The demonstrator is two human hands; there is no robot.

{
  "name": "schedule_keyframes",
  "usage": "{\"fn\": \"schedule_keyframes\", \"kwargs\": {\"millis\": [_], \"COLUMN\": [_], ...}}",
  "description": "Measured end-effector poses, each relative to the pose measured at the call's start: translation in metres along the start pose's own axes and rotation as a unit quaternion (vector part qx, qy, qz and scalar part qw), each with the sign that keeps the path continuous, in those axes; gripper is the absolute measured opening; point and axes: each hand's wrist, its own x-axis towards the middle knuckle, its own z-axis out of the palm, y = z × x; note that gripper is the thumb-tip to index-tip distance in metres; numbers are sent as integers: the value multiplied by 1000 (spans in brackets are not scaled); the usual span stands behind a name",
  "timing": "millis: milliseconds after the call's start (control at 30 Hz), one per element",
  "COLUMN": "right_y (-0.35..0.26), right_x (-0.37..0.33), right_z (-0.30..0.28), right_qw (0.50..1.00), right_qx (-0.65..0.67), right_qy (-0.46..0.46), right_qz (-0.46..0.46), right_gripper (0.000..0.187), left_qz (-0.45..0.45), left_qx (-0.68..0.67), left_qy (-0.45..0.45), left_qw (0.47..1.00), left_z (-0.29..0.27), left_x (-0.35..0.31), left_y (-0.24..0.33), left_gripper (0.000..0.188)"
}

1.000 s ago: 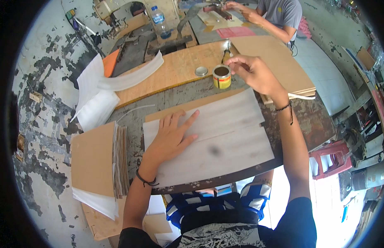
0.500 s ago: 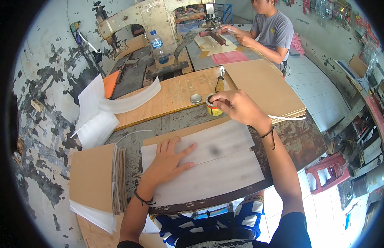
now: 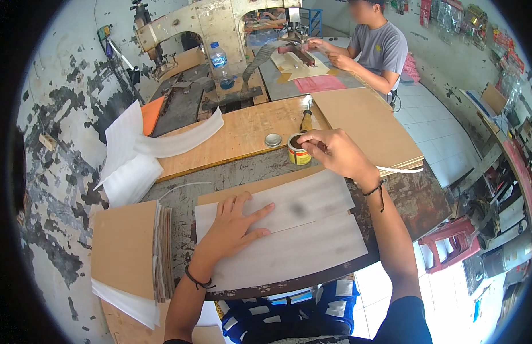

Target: The person applies adhesive to a cardboard sheet using a small brush, then precisely aligns and presses white foam strips onto the surface.

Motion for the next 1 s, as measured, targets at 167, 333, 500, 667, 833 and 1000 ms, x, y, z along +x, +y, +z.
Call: {"fn": "schedule_keyframes", "kwargs": {"millis": [167, 333, 500, 667, 833, 1000], "right_y": [-6, -5, -3, -6, -4, -1], "right_x": [0, 0, -1, 0, 0, 0], "right_z": [-1, -1, 0, -1, 1, 2], "right_qw": [999, 999, 1000, 999, 999, 999], "right_qx": [-26, -27, -27, -34, -39, -38], "right_qy": [-17, -15, -10, -15, -12, 21], "right_qz": [17, 17, 2, 11, 7, 12], "right_gripper": [21, 21, 21, 21, 21, 21], "left_qz": [-10, 7, 8, 0, -10, -4], "left_qx": [-13, 12, 24, 15, 13, 12], "left_qy": [-5, 21, 8, 15, 37, 19], "left_qw": [1000, 1000, 1000, 1000, 999, 1000], "left_z": [-1, 0, 3, 1, 7, 6], "left_x": [3, 1, 0, 0, -1, -1], "left_y": [2, 1, 1, 4, 3, 3], "left_gripper": [55, 57, 63, 63, 60, 60]}}
